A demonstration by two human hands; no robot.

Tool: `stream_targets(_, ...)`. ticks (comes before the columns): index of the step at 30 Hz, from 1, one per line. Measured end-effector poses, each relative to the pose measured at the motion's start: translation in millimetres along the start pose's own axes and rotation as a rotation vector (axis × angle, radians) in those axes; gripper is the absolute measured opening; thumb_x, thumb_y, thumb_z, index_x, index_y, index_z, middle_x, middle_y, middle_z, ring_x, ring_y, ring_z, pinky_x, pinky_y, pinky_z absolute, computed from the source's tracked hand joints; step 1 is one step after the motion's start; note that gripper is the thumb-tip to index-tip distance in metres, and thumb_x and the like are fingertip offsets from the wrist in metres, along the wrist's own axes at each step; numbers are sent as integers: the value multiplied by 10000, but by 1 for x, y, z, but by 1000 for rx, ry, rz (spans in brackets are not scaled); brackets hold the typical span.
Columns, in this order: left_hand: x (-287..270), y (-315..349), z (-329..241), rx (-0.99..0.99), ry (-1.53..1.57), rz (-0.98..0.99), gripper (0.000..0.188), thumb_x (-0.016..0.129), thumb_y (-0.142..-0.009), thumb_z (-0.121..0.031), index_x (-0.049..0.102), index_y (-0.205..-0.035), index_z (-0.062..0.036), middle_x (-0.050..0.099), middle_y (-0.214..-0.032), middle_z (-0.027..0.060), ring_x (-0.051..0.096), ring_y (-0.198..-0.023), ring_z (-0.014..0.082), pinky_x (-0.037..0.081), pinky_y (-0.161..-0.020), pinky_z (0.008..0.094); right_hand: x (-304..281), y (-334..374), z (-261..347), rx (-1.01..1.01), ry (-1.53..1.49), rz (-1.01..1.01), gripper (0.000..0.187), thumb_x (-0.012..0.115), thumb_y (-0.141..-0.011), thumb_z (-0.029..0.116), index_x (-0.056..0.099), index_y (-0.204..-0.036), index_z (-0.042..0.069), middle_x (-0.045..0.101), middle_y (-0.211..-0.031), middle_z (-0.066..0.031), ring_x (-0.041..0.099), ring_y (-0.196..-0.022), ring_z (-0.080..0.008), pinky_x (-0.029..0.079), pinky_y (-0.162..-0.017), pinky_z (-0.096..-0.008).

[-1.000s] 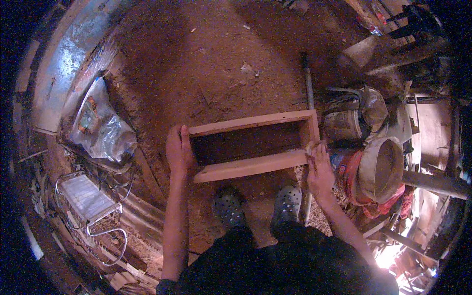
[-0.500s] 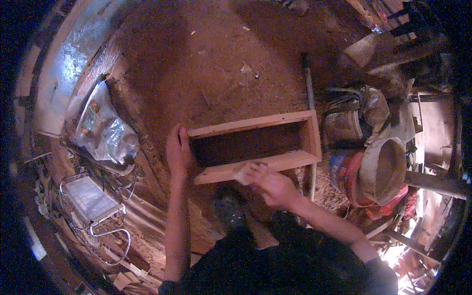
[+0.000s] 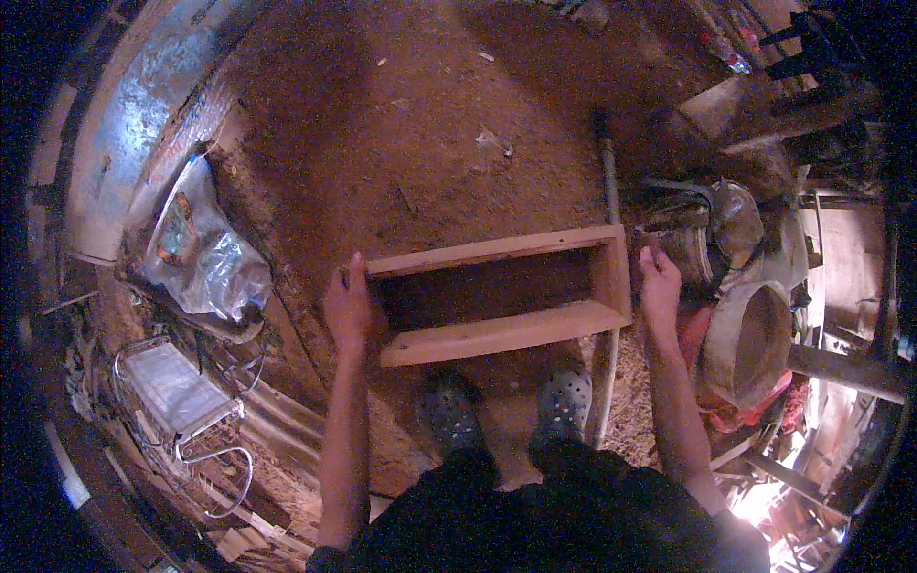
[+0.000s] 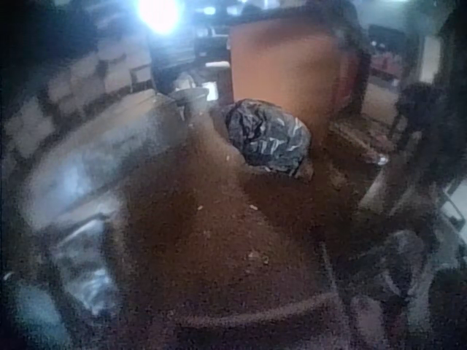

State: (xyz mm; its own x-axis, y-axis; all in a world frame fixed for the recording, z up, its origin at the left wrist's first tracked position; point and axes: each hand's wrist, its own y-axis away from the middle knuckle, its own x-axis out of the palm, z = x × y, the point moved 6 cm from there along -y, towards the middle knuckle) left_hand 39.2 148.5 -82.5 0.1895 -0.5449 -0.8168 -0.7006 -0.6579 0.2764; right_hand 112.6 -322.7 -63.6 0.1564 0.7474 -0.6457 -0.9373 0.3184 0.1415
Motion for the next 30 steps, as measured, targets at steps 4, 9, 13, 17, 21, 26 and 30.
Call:
stream_targets(4,8,-9,8,36,42,71,663,455,-896,-572,632,-1106,31,614,-1096,280,567,-1057,423,420,-911,447,29,-15,-24,144,-122,89,427,537,-930,391,661,-958,-17,672,-830,-165,611,-743,-252,472,-712,-373)
stream_targets(9,9,-8,14,-117,139,110,616,483,-884,-531,645,-1081,29,633,-1064,264,585,-1034,406,425,-899,431,35,-25,-24,136,4,185,476,542,-914,449,652,-841,-9,648,-742,-144,589,-679,-251,463,-674,-374)
stream_targets(13,-4,4,11,-87,240,82,520,501,-882,-429,645,-1064,36,655,-1016,227,605,-951,340,444,-853,400,28,-17,-13,198,-119,239,507,547,-908,472,667,-851,-18,662,-747,-119,593,-684,-226,470,-675,-359)
stream_targets(17,-15,29,23,3,345,-4,417,516,-879,-317,645,-1047,41,674,-958,188,618,-870,271,460,-803,371,5,11,3,233,-153,181,451,551,-929,403,665,-953,-32,678,-847,-105,594,-769,-186,470,-745,-328)
stream_targets(21,-23,75,54,-49,515,-148,347,506,-879,-239,630,-1063,28,669,-944,171,615,-866,255,465,-800,354,-20,56,19,153,-245,49,378,535,-955,314,649,-1043,-35,676,-922,-107,590,-840,-176,461,-801,-315)
stream_targets(26,-43,106,43,136,743,-352,340,465,-892,-195,591,-1100,43,618,-1050,159,592,-951,255,465,-841,357,-46,64,37,-39,-155,-88,325,533,-960,268,641,-1031,-30,667,-923,-85,579,-839,-167,457,-792,-304)
stream_targets(30,-55,105,4,647,584,-532,357,435,-907,-177,563,-1112,86,585,-1130,182,571,-1019,277,457,-878,367,-41,47,33,-26,-418,-137,313,536,-956,260,639,-998,-33,663,-893,-91,571,-819,-161,453,-765,-309)
